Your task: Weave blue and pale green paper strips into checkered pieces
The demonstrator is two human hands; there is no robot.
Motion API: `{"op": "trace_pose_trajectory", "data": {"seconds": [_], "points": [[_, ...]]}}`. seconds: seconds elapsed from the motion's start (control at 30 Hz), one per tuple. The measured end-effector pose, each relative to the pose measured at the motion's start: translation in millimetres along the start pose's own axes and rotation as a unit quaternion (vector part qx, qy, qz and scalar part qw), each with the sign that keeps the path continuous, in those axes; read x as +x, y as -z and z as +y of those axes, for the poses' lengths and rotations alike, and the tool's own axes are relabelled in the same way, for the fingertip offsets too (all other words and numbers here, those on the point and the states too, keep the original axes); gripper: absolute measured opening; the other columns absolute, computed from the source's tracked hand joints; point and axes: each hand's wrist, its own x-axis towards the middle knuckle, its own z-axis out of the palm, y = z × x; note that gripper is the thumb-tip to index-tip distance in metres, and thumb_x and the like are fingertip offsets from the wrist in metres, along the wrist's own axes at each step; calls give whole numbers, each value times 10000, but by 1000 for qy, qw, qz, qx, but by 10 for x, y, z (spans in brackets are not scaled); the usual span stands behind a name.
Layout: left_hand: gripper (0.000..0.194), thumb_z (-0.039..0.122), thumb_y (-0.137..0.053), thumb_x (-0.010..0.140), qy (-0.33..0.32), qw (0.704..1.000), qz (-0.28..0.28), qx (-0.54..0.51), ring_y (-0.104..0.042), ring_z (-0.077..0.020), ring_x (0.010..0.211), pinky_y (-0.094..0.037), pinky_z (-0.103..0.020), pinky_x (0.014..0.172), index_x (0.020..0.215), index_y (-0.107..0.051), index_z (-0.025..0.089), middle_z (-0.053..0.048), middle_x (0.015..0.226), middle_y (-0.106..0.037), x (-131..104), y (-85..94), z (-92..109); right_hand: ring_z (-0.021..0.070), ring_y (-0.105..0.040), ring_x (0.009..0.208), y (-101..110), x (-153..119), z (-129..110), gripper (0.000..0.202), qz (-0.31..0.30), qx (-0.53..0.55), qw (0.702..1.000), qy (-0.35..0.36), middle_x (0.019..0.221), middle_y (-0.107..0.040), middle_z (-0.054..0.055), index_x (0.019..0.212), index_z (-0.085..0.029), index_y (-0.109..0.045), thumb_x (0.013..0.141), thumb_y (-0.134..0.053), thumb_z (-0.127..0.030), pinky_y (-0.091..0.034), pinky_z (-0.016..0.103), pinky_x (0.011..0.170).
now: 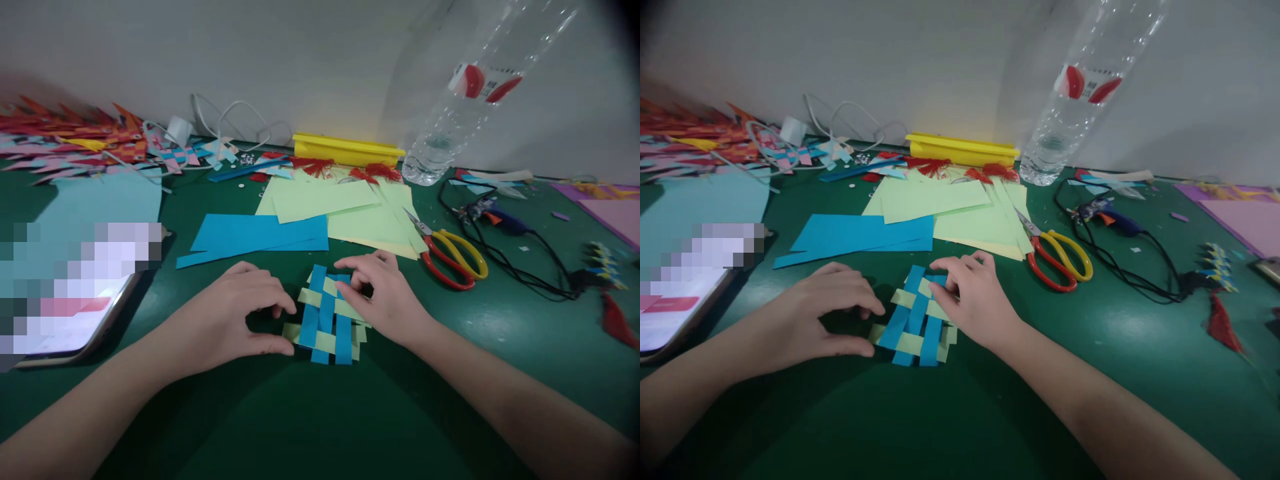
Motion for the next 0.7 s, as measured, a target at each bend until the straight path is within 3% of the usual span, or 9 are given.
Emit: {"op": "trace_pose_trajectory", "data": {"seconds": [0.23,0.53,0.7], "points": [[212,448,-664,790,-13,1000,-4,8,-566,-131,756,-306,-328,845,808,-627,240,45,804,-630,26,-32,48,130,-506,661,-4,4,0,191,-10,2,1000,14,603,-510,-52,1062,-185,-585,912,-492,-260,-306,366,924],[180,376,-617,848,-52,994,73,65,-519,-125,661,-288,-337,821,773,-592,214,49,698,-584,10,-147,75,117,-480,592,-33,15,22,185,-16,-1,1000,8,562,-478,-61,1036,-190,-604,914,-472,-233,-321,354,907],[140,297,-527,911,-68,991,98,57,-560,-121,690,-297,-338,862,822,-600,218,44,751,-632,-7,-164,110,110,-468,568,-25,11,24,172,-28,3,999,19,565,-487,-62,1008,-195,-607,915,-467,-236,-317,370,927]]}}
